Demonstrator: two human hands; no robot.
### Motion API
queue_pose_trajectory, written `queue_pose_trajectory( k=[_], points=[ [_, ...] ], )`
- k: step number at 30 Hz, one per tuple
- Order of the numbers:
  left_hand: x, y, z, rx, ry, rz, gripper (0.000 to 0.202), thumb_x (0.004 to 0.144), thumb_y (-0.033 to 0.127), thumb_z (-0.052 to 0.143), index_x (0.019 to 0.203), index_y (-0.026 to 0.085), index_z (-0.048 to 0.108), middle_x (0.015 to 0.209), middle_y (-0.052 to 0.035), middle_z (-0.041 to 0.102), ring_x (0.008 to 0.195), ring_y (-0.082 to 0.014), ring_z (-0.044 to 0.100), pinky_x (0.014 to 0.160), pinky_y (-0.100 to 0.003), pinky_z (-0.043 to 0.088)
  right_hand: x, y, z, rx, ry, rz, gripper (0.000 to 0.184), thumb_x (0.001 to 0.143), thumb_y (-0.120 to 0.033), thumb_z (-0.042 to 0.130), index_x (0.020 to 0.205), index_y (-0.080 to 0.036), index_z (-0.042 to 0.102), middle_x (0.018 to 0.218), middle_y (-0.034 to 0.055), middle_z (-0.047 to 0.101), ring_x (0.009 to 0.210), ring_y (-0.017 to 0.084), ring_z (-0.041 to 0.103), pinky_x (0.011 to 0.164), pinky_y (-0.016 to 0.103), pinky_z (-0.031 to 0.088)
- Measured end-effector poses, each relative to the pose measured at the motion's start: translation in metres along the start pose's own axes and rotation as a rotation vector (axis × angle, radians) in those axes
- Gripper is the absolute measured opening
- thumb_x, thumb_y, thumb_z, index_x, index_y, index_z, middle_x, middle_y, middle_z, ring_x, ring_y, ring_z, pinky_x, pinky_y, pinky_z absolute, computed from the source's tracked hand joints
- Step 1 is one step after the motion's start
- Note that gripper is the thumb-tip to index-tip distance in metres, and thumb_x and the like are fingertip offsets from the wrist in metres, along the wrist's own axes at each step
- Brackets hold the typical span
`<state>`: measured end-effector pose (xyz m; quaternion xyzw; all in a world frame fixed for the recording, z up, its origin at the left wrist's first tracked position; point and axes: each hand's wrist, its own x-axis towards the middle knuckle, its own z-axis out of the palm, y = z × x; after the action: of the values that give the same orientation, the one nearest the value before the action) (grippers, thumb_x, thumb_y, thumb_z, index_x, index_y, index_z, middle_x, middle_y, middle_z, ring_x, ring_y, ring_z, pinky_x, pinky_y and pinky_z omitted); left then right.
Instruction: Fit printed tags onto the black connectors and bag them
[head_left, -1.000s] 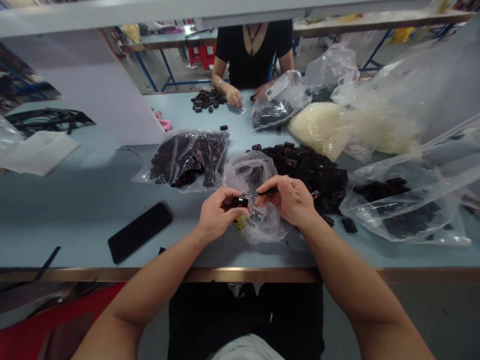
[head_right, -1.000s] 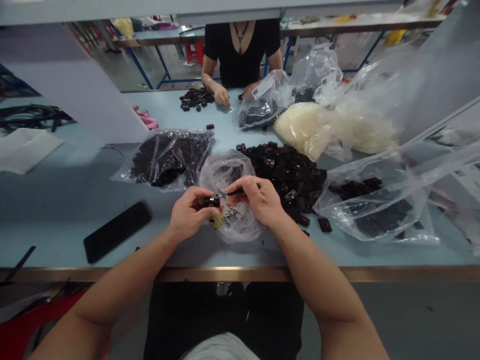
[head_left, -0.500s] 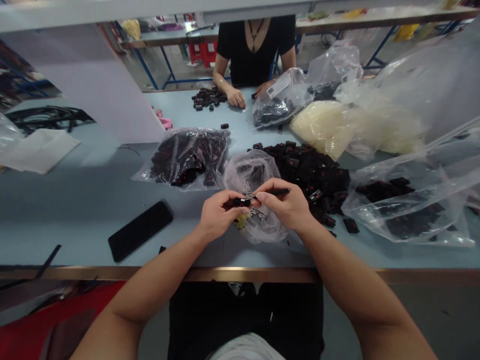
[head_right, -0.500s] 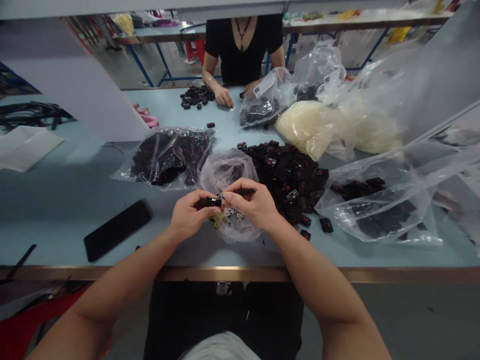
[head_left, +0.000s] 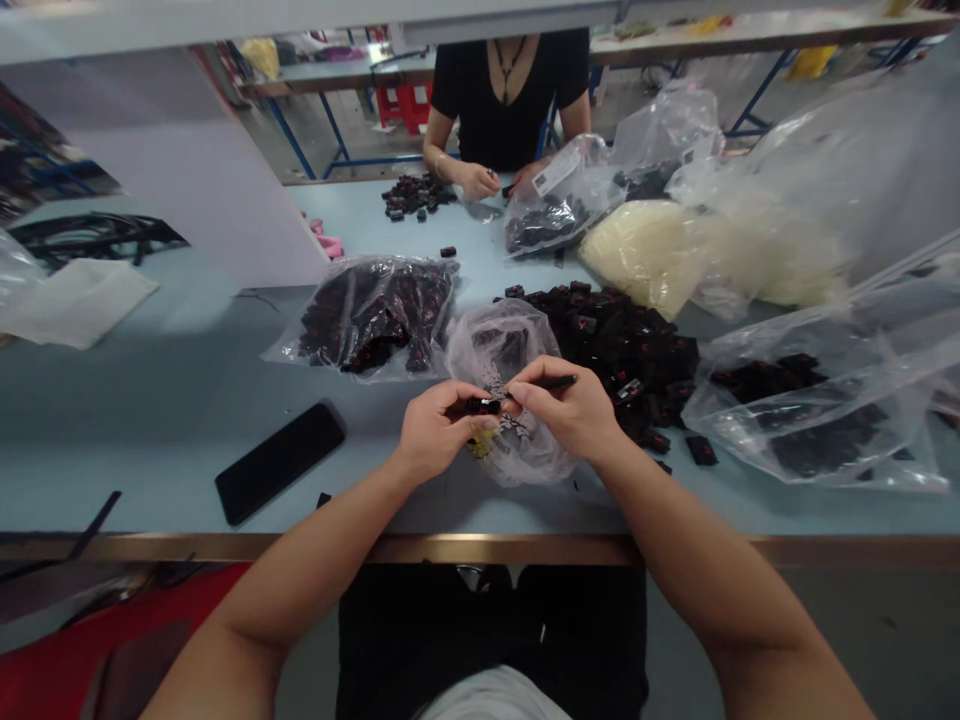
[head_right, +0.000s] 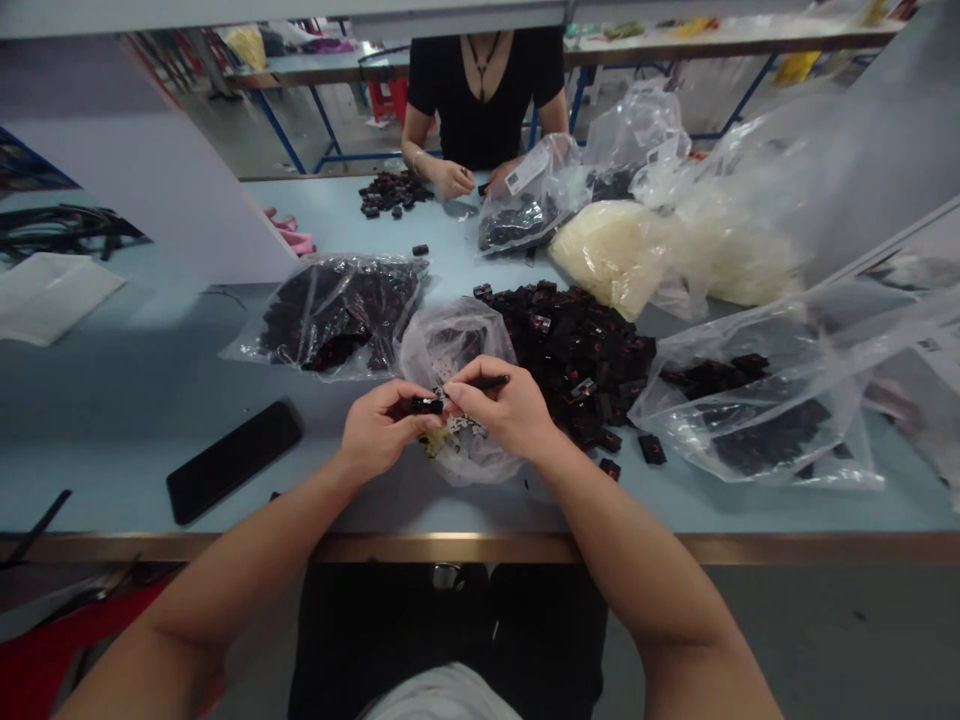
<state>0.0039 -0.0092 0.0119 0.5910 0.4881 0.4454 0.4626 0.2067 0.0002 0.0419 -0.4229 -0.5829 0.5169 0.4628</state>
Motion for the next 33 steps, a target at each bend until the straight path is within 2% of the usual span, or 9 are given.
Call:
queue_pose_trajectory(
  k=[21,33],
  points=[
    [-0.0026,-0.0001,-0.0002,0.034,0.023,0.035,0.026,0.066,0.035,0.095,0.085,0.022,0.082,0.081,-0.0025,0.078,0.075,-0.0190,0.070,0.071,-0.029,0.055,-0.0017,0.0008,0.0018,0.031,-0.020,-0.034,0.019,0.085,-0.035,0.075,0.075,-0.020,0.070,0.068,0.0017,0.072,0.063,0.015,0.066,0.063,0.029,0.055],
    [-0.0051,-0.0022,0.0004,0.062,0.016,0.068,0.025,0.072,0.038,0.093,0.087,0.022,0.081,0.083,-0.0036,0.080,0.077,-0.0204,0.074,0.070,-0.029,0.058,-0.0037,0.0032,0.0020,-0.022,-0.015,-0.061,0.018,0.083,-0.034,0.075,0.074,-0.021,0.068,0.067,0.0012,0.069,0.062,0.016,0.063,0.059,0.028,0.050]
  ],
)
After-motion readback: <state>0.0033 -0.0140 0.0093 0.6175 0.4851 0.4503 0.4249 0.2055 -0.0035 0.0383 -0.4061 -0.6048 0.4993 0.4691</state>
